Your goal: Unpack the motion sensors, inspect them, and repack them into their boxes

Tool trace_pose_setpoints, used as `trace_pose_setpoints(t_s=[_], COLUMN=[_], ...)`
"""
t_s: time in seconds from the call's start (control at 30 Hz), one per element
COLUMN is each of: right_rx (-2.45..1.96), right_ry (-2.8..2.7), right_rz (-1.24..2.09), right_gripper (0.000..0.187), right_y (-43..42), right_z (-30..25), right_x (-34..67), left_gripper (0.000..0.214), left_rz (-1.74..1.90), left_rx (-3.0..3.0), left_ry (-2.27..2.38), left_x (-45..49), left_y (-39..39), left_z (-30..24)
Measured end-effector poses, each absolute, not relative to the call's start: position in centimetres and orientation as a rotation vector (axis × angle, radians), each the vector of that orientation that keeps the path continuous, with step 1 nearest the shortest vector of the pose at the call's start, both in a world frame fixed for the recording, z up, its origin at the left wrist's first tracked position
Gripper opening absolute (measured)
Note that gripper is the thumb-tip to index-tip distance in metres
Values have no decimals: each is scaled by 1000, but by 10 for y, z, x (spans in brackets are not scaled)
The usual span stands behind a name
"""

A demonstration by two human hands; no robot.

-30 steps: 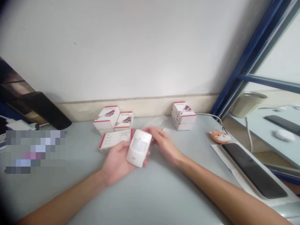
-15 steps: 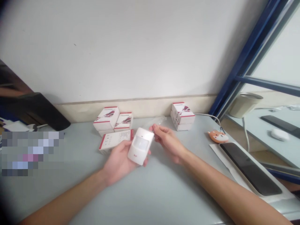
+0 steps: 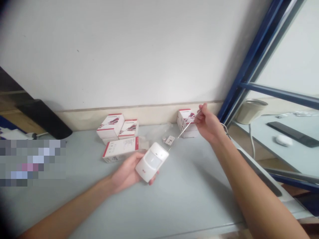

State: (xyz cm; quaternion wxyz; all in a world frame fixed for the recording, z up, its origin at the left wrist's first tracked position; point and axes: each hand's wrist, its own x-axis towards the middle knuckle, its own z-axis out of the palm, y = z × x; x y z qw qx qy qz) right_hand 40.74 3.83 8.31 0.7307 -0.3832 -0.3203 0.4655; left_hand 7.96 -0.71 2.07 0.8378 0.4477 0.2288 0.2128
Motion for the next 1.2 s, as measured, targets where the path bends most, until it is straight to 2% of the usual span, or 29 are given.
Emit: trace_pose_setpoints(t_s=[0.37, 0.63, 1.2], right_rx=[-796, -865, -803], right_ry=[-585, -592, -594], right_rz=[1108, 1110, 1001], right_gripper=[28, 30, 25], right_y=[42, 45, 39], right_z=[79, 71, 81], right_x=[426, 431, 446], left_gripper=[47, 48, 47], left_rz=[394, 396, 359], left_rx=[921, 888, 906], left_ry=[483, 475, 435], left_x=[76, 77, 78], left_y=[-3, -3, 0], left_z=[18, 16, 20])
